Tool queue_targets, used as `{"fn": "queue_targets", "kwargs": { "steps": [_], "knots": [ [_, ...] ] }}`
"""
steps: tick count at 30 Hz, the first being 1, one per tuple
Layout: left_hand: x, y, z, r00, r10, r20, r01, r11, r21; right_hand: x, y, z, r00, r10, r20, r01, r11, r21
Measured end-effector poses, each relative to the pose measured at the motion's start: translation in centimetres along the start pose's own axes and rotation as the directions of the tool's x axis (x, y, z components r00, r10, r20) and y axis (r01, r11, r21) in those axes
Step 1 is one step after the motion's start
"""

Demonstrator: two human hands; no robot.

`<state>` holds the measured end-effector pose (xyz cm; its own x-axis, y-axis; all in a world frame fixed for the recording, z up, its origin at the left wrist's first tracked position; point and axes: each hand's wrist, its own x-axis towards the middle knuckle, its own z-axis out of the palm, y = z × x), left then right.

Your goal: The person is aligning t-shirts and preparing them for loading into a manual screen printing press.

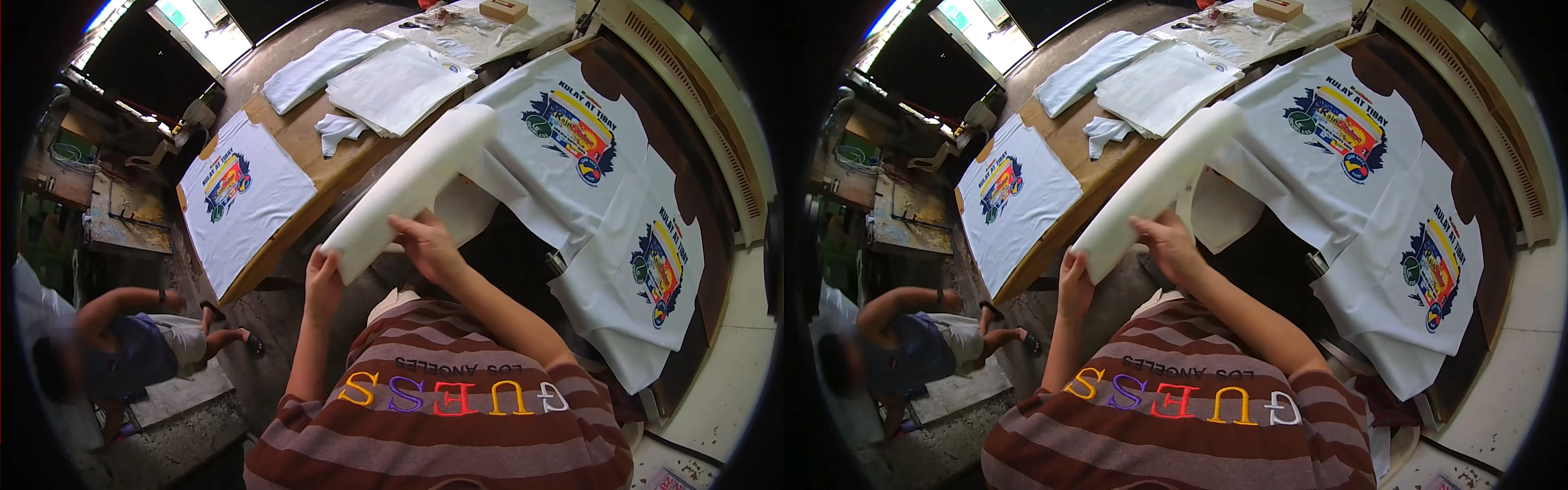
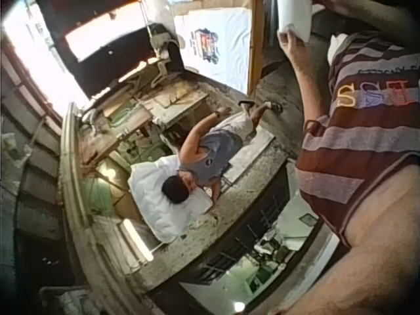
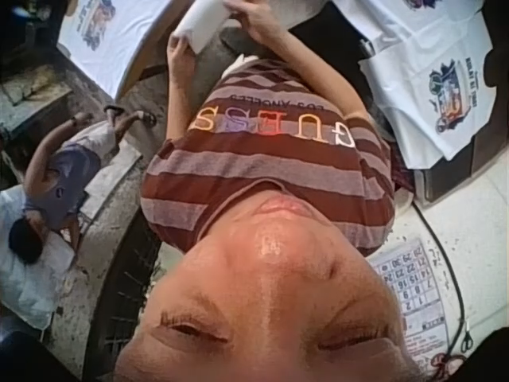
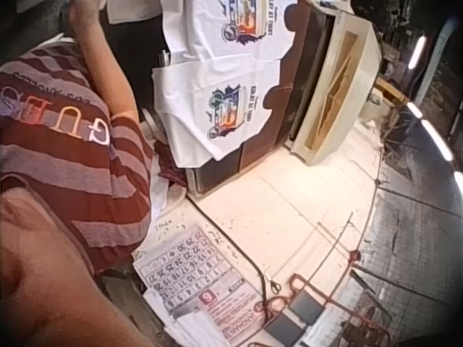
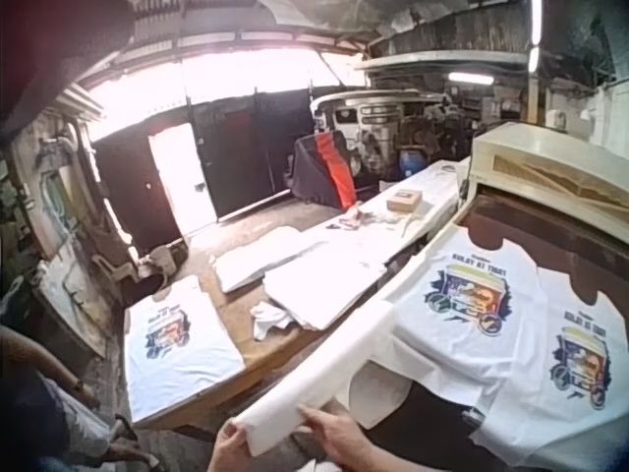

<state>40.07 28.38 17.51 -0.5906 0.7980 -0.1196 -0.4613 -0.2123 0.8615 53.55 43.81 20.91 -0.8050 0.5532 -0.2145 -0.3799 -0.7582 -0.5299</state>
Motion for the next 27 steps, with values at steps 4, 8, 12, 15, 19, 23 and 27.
{"fn": "queue_targets", "kwargs": {
  "steps": [4, 8, 12, 15, 19, 23, 27],
  "knots": [
    [-3.7, -0.1, -2.6, 0.951, -0.305, 0.055, 0.297, 0.844, -0.447, 1.9, 2.5, 1.8, 0.981, -0.025, 0.191, 0.099, 0.915, -0.391],
    [-4.8, -4.7, -9.0, 0.930, -0.360, -0.077, 0.253, 0.776, -0.577, 1.8, 5.1, 0.8, 0.942, 0.220, 0.254, -0.074, 0.873, -0.483],
    [-5.1, -7.3, -15.4, 0.812, -0.495, -0.311, 0.136, 0.677, -0.723, 1.5, 6.2, -2.5, 0.920, 0.345, 0.187, -0.212, 0.839, -0.502],
    [-2.9, -9.6, -16.0, 0.723, -0.458, -0.516, 0.067, 0.791, -0.609, 2.2, 6.4, -8.9, 0.947, 0.316, -0.047, -0.302, 0.835, -0.460],
    [1.7, -13.1, -16.1, 0.711, -0.420, -0.565, 0.115, 0.861, -0.495, 2.1, 6.1, -16.3, 0.903, 0.187, -0.386, -0.389, 0.739, -0.551],
    [8.7, -14.3, -10.0, 0.874, -0.329, -0.358, 0.144, 0.878, -0.456, 1.4, 4.7, -20.8, 0.915, -0.045, -0.401, -0.200, 0.812, -0.548],
    [15.2, -16.9, -7.6, 0.880, -0.396, -0.264, 0.267, 0.870, -0.414, 2.3, 3.5, -23.8, 0.828, -0.131, -0.545, -0.248, 0.785, -0.567]
  ]
}}
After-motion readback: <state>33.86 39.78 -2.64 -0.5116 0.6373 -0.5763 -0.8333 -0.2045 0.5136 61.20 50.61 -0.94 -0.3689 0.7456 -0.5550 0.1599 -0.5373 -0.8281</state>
